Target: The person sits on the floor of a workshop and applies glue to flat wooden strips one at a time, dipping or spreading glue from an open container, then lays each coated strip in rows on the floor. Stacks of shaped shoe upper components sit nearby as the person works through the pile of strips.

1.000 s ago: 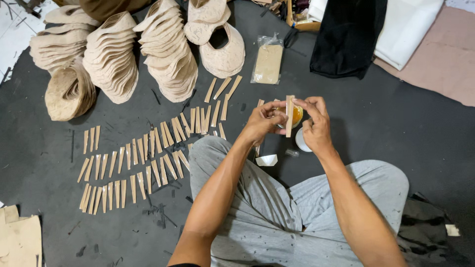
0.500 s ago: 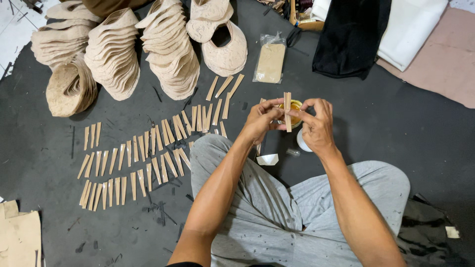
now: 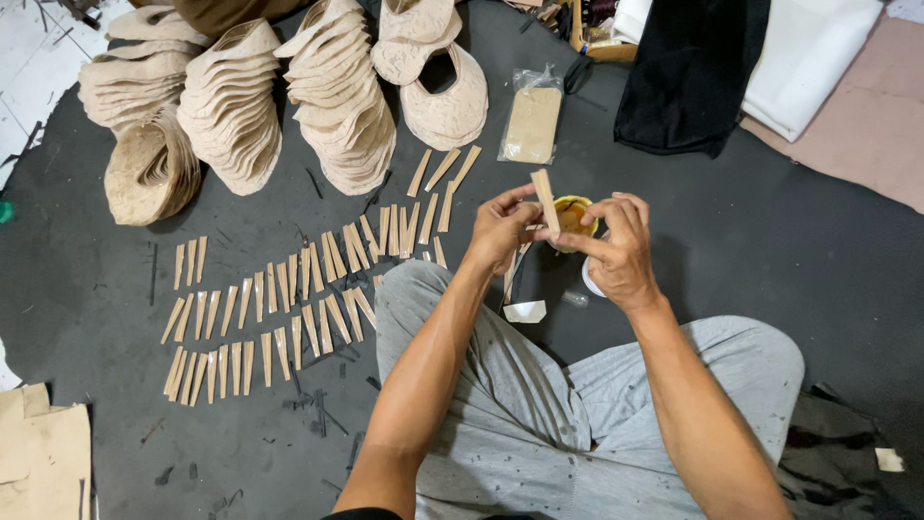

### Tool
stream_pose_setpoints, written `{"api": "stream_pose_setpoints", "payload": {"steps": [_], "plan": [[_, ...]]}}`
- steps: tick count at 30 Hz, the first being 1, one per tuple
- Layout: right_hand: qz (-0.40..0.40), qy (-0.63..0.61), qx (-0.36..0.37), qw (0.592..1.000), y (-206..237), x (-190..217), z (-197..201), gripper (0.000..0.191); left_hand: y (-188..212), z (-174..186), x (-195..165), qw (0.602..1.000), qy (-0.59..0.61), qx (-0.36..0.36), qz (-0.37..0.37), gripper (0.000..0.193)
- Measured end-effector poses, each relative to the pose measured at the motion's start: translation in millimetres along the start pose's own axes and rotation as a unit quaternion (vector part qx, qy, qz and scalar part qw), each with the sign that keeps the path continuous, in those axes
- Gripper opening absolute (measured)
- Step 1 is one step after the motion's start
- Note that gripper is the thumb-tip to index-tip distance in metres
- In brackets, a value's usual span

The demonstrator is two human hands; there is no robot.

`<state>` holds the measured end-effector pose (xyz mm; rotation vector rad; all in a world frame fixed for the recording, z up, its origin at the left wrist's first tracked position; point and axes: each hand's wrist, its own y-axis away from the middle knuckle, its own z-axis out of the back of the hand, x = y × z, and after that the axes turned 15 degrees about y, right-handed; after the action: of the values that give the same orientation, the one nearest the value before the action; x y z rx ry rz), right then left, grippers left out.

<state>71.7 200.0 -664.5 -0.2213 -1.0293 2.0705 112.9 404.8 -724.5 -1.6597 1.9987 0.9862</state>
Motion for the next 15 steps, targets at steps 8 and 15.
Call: {"api": "stream_pose_setpoints", "payload": {"steps": [8,15], "plan": [[-0.012,0.012,0.013,1.000,2,7,-2,0.042,4,-6,-11,0.999,-0.002,-0.027,-0.033,0.042],[-0.139,-0.063,0.000,0.988,13,9,-12,0.056,-27,-16,-73,0.964,-0.220,0.013,-0.151,0.039]]}}
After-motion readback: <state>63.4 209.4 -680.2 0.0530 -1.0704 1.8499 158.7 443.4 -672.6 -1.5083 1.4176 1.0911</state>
